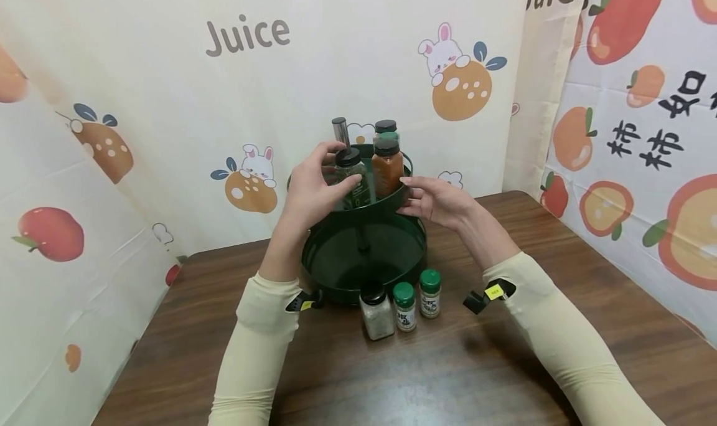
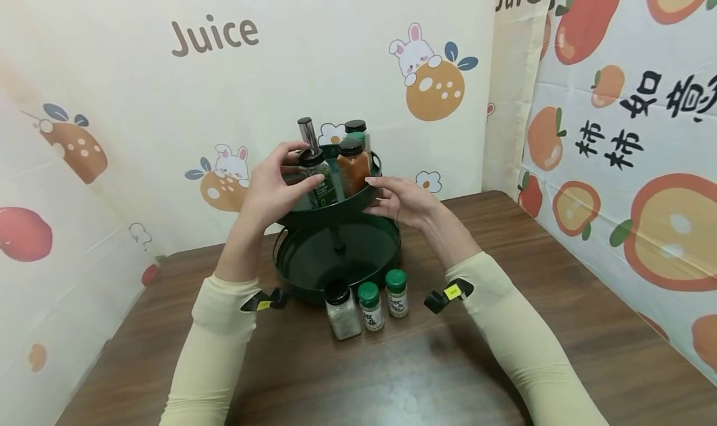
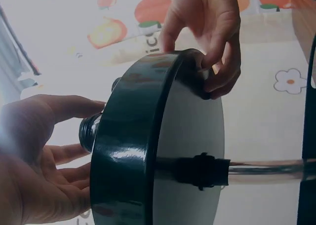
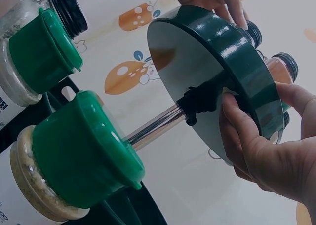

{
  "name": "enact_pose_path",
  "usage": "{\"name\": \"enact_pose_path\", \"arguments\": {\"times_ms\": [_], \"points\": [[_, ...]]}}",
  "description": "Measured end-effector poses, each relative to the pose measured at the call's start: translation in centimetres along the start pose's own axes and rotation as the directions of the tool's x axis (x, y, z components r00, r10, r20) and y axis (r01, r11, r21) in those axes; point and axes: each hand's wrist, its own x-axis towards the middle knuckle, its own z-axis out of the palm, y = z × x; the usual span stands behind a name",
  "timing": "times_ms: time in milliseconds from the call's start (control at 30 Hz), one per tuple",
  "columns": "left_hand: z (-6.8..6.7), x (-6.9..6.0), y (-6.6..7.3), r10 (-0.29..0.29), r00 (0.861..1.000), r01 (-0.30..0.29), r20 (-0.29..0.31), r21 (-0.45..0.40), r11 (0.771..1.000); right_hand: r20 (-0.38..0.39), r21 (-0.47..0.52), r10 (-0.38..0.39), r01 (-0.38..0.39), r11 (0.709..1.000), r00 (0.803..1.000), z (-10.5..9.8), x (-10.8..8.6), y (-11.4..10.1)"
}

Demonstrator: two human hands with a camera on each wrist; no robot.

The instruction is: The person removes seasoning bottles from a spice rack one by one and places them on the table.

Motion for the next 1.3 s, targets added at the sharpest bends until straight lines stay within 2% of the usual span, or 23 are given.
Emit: {"name": "enact_pose_path", "arguments": {"times_ms": [233, 400, 567, 900, 1000, 1300], "points": [[-0.1, 0.4, 0.2, -0.020, 0.998, 0.018, 0.061, 0.042, 0.999, -0.003, -0.009, -0.003, 0.003, 1.000, 1.000, 0.2, 0.0, 0.0], [-0.1, 0.5, 0.2, -0.063, 0.994, 0.058, 0.088, 0.062, 0.996, 0.008, -0.014, -0.002, 0.002, 1.000, 1.000, 0.1, 0.0, 0.1], [-0.1, 0.7, 0.5, -0.123, 0.987, 0.116, 0.108, 0.071, 0.991, 0.006, -0.011, 0.006, -0.006, 1.000, 1.000, 0.1, 0.0, 0.0], [-0.3, 1.2, 0.6, -0.209, 0.967, 0.191, 0.142, 0.134, 0.972, 0.005, -0.008, 0.004, -0.004, 1.000, 1.000, 0.2, 0.0, 0.0], [-0.3, 1.2, 0.5, -0.215, 0.966, 0.198, 0.141, 0.124, 0.972, 0.011, -0.015, 0.001, -0.001, 1.000, 1.000, 0.1, 0.0, 0.1], [-0.4, 1.3, 0.3, -0.187, 0.975, 0.177, 0.122, 0.087, 0.980, 0.006, -0.012, 0.000, 0.000, 1.000, 1.000, 0.2, 0.0, 0.0]]}}
